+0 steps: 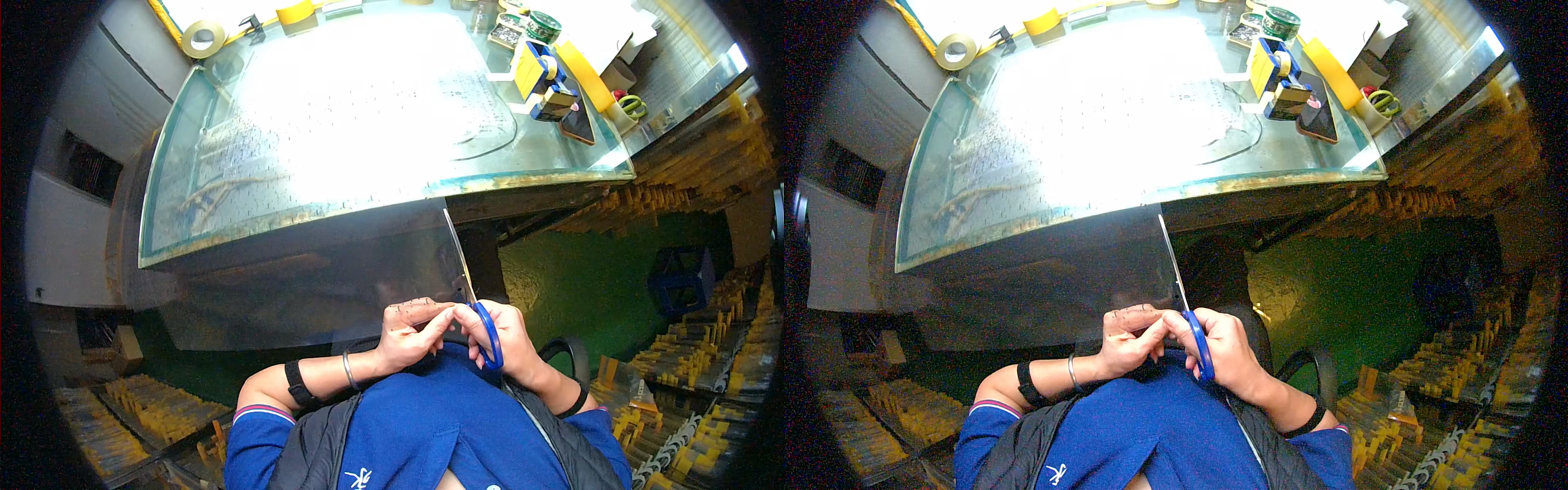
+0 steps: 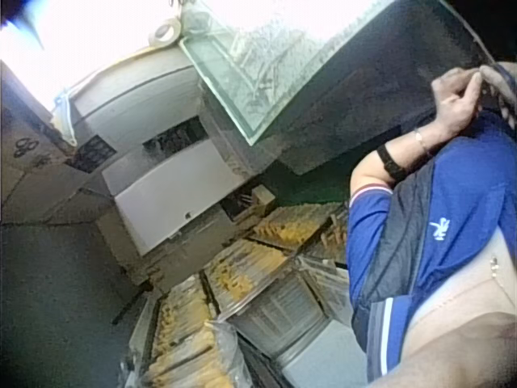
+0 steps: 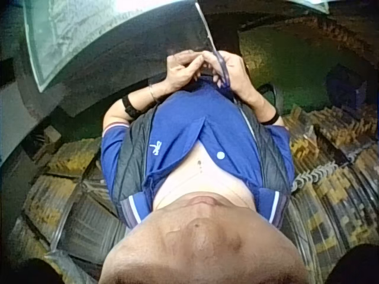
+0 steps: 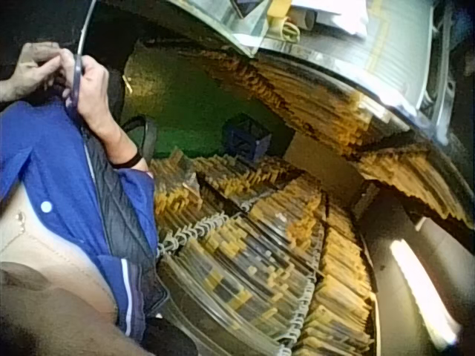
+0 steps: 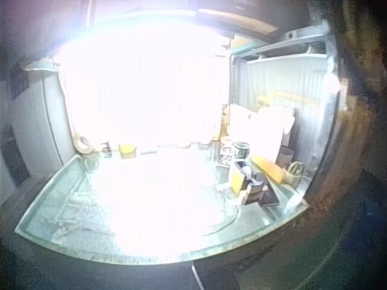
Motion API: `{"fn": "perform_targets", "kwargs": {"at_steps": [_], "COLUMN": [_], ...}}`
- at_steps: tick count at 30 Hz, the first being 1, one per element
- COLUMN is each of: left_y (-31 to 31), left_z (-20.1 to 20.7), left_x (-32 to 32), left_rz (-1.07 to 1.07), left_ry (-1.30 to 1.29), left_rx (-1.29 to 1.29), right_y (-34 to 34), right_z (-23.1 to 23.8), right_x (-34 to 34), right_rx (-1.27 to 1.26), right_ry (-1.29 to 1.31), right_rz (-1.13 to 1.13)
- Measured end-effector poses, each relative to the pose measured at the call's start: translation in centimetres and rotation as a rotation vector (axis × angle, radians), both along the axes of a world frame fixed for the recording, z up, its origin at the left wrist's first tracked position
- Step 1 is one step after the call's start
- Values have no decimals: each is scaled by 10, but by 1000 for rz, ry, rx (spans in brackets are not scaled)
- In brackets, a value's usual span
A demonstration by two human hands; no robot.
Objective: Cutting a thin rectangular sheet of dark metal or material using large hand scissors.
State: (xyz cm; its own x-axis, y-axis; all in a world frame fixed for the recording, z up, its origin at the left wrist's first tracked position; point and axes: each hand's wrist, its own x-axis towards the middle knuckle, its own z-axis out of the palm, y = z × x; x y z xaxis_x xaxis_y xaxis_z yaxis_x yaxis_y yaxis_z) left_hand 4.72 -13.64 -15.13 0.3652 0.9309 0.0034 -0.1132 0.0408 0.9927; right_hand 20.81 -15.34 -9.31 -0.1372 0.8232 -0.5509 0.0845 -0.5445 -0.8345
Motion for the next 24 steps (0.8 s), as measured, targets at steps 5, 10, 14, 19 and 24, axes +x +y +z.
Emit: {"fn": "perform_targets", "kwargs": {"at_steps": [5,10,14,19,24], "left_y": [-4,-8,-9,-10,-10], "left_z": [-3,-5,-2,-3,-4], "left_x": [-1,0,0,0,1], "left_rz": [-20,-33,-53,-70,-83], "left_ry": [10,31,53,72,78], "left_rx": [-10,-6,-20,13,64], "right_y": [4,9,10,10,9], "right_z": [3,5,3,9,8], "right_x": [-1,-1,-1,-2,-3], "right_rx": [-11,6,0,-16,-13], "right_ry": [35,90,115,104,57], "right_rz": [-5,-31,-56,-45,-48]}}
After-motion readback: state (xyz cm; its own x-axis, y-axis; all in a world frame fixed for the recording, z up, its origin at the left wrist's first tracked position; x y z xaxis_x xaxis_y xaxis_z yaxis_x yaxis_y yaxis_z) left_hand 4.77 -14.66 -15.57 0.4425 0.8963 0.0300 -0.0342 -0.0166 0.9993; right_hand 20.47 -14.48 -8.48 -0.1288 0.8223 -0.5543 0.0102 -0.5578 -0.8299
